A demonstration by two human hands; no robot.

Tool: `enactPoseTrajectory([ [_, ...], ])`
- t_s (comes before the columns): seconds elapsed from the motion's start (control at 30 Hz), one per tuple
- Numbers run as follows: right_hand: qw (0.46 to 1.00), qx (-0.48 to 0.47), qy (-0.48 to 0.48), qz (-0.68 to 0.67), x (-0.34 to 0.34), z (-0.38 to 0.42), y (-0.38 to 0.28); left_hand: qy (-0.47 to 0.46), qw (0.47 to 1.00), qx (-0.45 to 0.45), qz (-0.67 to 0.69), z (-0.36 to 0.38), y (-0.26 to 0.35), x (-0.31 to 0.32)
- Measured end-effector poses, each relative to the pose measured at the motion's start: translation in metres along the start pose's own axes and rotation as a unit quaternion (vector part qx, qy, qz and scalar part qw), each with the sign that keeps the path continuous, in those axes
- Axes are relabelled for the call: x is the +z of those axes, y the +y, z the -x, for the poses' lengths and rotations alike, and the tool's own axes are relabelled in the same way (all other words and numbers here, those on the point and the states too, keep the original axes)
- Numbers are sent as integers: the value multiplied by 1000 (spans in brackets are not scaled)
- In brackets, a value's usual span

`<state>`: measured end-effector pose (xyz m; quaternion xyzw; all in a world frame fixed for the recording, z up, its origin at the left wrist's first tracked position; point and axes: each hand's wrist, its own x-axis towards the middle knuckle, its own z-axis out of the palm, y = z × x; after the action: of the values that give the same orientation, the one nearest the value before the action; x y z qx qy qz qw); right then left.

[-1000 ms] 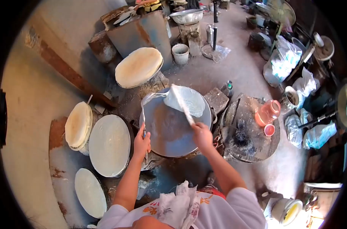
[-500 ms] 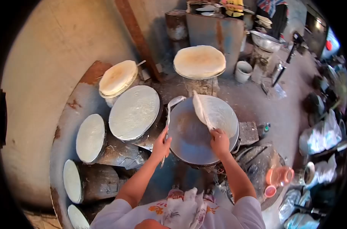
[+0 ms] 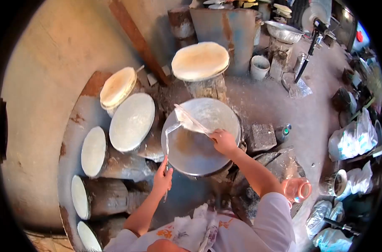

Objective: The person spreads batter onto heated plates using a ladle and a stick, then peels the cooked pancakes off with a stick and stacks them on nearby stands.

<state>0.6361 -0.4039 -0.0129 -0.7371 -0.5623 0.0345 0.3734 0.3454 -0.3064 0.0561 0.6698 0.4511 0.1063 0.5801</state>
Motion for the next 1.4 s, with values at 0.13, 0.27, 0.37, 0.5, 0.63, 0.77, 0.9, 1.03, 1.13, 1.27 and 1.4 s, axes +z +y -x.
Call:
enactPoseTrajectory([
  [0.13, 993, -8, -52, -105, -5, 13, -9, 8, 996, -18, -81, 53, -17, 5],
  [0.27, 995, 3, -24, -98, -39, -22, 32, -20, 987, 73, -143, 45, -39, 5],
  [0.37, 995, -45, -61, -63, -18, -39, 47, -69, 986, 1, -151, 42, -14, 17],
  [0.5, 982, -79, -133, -105, -22, 7, 32, -83, 983, -12, -164, 77, -35, 14],
  [0.63, 987, 72, -91, -113, -30, -50, 56, -141, 974, 19, -176, 69, -24, 16],
  [0.77, 981, -86, -154, -83, -7, -46, 53, -163, 970, 21, -179, 58, -18, 23],
  [0.9, 938, 8, -285, -200, -49, -26, 45, -152, 978, 60, -127, 76, -53, 19],
  [1.03, 959, -28, -249, -132, -25, -46, 52, -150, 982, -11, -116, 83, -36, 22],
  [1.13, 928, -53, -325, -174, -57, -16, 52, -142, 987, -76, 8, 99, -27, 2],
  [1.27, 961, 22, -236, -145, -63, -7, 44, -98, 931, -78, 342, 87, -23, -11],
  [1.4, 952, -36, -245, -180, -67, 30, 47, -209, 697, -36, 685, 60, -17, -11],
])
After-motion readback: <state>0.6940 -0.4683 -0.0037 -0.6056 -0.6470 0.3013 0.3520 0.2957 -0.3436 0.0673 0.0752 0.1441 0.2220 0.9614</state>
